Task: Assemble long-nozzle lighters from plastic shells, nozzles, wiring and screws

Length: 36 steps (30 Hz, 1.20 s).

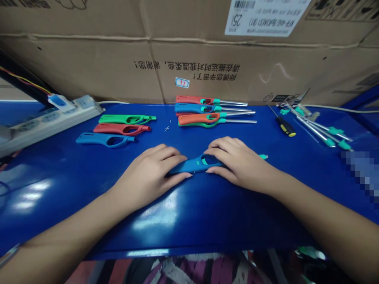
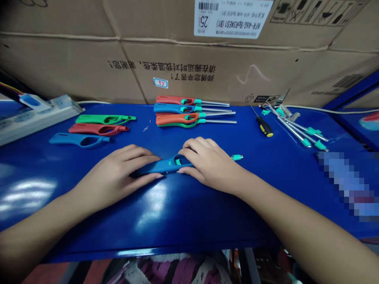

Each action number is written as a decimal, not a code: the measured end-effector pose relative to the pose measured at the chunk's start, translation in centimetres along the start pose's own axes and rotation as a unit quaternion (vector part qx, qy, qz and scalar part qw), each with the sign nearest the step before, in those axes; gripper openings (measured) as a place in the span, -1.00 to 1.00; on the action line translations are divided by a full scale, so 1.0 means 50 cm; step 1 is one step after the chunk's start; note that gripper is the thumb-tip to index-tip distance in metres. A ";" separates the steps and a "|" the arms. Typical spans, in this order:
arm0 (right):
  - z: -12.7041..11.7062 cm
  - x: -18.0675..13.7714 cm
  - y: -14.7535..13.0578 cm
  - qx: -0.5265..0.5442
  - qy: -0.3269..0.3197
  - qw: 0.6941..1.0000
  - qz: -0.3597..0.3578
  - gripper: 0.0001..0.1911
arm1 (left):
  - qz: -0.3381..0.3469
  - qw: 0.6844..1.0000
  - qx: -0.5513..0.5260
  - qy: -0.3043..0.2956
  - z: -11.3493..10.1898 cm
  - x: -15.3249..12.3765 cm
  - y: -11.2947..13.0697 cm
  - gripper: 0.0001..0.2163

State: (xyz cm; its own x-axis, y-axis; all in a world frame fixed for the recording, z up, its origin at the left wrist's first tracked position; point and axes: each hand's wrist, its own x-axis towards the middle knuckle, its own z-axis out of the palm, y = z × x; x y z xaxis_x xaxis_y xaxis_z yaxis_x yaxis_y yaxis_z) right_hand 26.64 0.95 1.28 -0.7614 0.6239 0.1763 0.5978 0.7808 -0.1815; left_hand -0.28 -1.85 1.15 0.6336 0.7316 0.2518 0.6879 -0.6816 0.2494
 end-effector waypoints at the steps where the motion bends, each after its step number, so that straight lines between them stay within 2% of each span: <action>1: 0.003 0.000 0.002 0.001 -0.002 1.000 -0.003 -0.58 | 0.000 1.000 -0.001 -0.004 0.001 0.000 -0.001 -0.67; 15: 0.014 -0.002 0.008 0.009 0.005 1.000 -0.003 -0.59 | -0.001 1.000 -0.015 -0.026 -0.007 -0.004 -0.001 -0.71; 23: 0.016 -0.003 0.002 -0.075 0.014 0.996 -0.049 -0.53 | 0.015 0.997 0.071 0.000 0.011 -0.010 0.018 -0.71; 29: 0.000 0.001 0.008 -0.097 0.048 0.989 -0.098 -0.61 | 0.037 0.998 -0.021 0.037 0.018 -0.005 0.004 -0.72; 32: -0.010 0.000 0.005 -0.097 0.071 0.988 -0.101 -0.58 | 0.035 0.997 -0.063 0.038 0.012 -0.004 0.004 -0.75; 36: -0.013 -0.004 -0.004 -0.080 0.070 0.991 -0.084 -0.60 | 0.035 0.997 -0.062 0.043 0.007 -0.005 0.010 -0.76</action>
State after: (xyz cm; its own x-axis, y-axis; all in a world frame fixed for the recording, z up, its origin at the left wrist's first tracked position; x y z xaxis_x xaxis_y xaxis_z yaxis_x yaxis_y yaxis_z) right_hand 26.84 0.71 1.88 -0.8173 0.4751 0.3259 0.5069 0.8619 0.0147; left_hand 0.03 -2.38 0.87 0.6424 0.6815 0.3506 0.5908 -0.7318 0.3398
